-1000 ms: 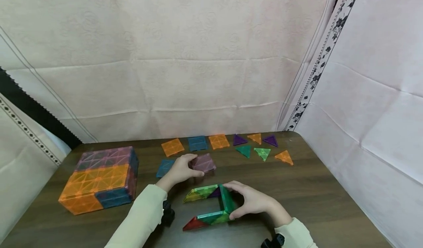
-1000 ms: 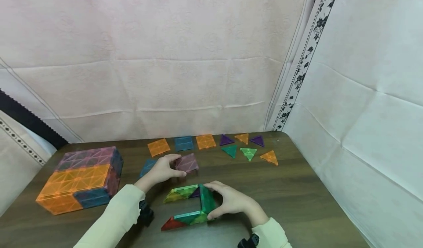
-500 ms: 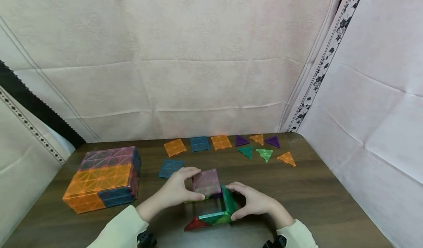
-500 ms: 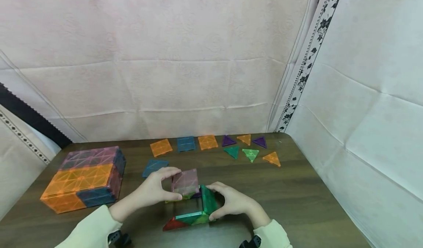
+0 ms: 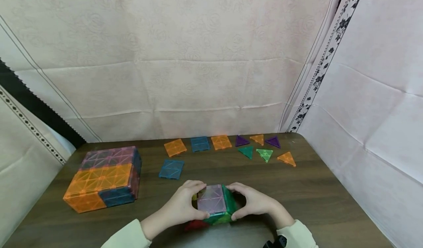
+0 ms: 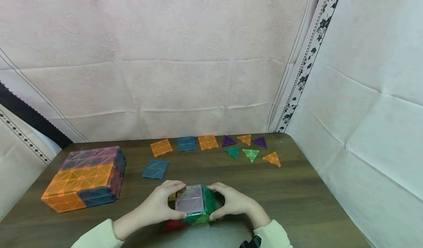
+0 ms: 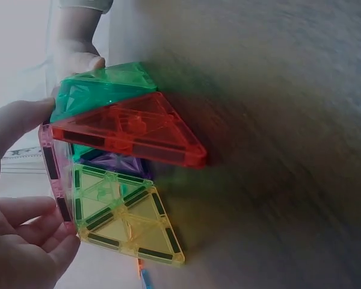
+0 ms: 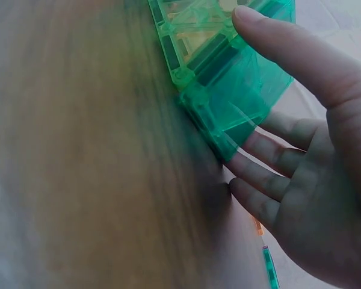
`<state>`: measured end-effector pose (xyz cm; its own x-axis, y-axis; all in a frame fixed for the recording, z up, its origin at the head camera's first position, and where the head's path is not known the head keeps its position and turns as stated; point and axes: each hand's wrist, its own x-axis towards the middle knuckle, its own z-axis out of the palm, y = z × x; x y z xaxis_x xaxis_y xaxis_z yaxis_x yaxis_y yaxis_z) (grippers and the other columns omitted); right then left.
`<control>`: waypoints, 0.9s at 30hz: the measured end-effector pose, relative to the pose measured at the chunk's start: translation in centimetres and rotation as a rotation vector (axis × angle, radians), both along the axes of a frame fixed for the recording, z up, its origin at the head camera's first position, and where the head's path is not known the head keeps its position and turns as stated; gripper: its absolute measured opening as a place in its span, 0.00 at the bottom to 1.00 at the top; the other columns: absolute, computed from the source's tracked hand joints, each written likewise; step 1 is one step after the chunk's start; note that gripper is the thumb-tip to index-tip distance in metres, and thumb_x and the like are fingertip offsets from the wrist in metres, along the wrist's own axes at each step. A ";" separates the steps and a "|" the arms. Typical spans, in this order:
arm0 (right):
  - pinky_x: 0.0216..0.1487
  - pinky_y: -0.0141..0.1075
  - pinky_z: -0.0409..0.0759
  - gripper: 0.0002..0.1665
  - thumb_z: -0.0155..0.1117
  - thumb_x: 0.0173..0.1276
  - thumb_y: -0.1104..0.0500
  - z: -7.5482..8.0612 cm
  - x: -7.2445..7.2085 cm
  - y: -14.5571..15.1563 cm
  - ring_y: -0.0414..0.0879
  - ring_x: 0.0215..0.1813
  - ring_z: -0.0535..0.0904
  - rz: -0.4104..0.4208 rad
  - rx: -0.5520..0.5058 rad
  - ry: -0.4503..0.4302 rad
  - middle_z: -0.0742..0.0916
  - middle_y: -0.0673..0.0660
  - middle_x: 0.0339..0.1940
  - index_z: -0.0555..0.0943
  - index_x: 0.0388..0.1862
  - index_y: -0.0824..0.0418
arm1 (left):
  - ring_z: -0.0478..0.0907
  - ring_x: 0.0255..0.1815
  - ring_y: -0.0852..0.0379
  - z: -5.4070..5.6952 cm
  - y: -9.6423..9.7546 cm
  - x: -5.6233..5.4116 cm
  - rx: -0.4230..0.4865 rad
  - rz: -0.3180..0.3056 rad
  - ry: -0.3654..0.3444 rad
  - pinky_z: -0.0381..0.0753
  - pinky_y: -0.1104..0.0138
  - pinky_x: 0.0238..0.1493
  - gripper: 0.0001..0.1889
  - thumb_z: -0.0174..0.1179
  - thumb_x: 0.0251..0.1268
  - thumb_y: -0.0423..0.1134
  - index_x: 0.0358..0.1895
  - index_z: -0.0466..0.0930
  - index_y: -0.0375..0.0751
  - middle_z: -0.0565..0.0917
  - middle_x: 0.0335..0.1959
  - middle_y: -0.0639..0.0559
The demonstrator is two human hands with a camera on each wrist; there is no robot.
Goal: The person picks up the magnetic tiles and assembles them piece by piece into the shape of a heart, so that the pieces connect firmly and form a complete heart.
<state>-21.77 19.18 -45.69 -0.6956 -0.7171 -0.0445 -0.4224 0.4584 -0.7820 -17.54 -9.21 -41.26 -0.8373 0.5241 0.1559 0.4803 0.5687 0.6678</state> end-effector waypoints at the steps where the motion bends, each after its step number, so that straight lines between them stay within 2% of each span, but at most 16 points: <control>1: 0.64 0.44 0.69 0.47 0.73 0.57 0.46 0.0 0.0 0.0 0.52 0.65 0.68 -0.002 0.001 0.000 0.72 0.52 0.66 0.65 0.71 0.57 | 0.69 0.61 0.44 0.0 0.0 0.0 0.001 0.002 0.003 0.73 0.47 0.57 0.41 0.76 0.44 0.47 0.62 0.73 0.28 0.74 0.61 0.39; 8: 0.64 0.43 0.69 0.46 0.73 0.57 0.47 -0.2 -0.1 0.1 0.51 0.65 0.68 0.003 -0.010 0.005 0.72 0.52 0.65 0.65 0.72 0.56 | 0.67 0.63 0.43 -0.5 -0.3 -0.1 0.018 -0.014 -0.005 0.71 0.44 0.58 0.43 0.76 0.45 0.50 0.64 0.72 0.30 0.73 0.63 0.40; 13: 0.64 0.43 0.69 0.47 0.73 0.58 0.46 -0.1 -0.1 0.1 0.51 0.65 0.68 0.004 -0.014 -0.007 0.72 0.53 0.66 0.64 0.72 0.58 | 0.66 0.65 0.41 -0.9 -1.5 -0.7 0.102 -0.015 -0.030 0.68 0.41 0.59 0.44 0.73 0.49 0.56 0.68 0.69 0.36 0.70 0.65 0.43; 16: 0.65 0.44 0.68 0.47 0.73 0.58 0.46 -0.1 -0.1 0.0 0.53 0.66 0.68 0.000 -0.011 -0.010 0.71 0.53 0.67 0.64 0.72 0.59 | 0.64 0.67 0.39 -1.0 -2.7 -2.0 0.153 0.039 -0.017 0.66 0.39 0.61 0.44 0.72 0.49 0.57 0.69 0.67 0.40 0.69 0.68 0.43; 19: 0.65 0.45 0.68 0.48 0.73 0.58 0.46 -0.1 0.0 0.0 0.53 0.66 0.67 -0.003 -0.011 -0.019 0.71 0.54 0.67 0.63 0.72 0.60 | 0.61 0.70 0.38 -1.2 -4.4 -3.7 0.163 0.137 -0.018 0.63 0.38 0.63 0.43 0.71 0.51 0.55 0.70 0.66 0.44 0.65 0.71 0.42; 23: 0.65 0.46 0.68 0.48 0.73 0.58 0.47 -0.1 0.0 0.0 0.54 0.67 0.67 -0.002 -0.013 -0.033 0.70 0.54 0.68 0.63 0.72 0.59 | 0.57 0.72 0.36 -1.9 -6.7 -5.7 0.160 0.259 -0.089 0.60 0.37 0.64 0.42 0.70 0.55 0.51 0.72 0.62 0.45 0.61 0.73 0.39; 27: 0.65 0.45 0.68 0.48 0.73 0.58 0.46 -0.1 0.0 0.1 0.54 0.67 0.67 -0.002 -0.012 -0.031 0.70 0.54 0.68 0.63 0.72 0.59 | 0.56 0.72 0.35 -2.6 -8.0 -7.1 0.142 0.318 -0.149 0.59 0.38 0.65 0.43 0.69 0.57 0.51 0.74 0.58 0.42 0.61 0.73 0.38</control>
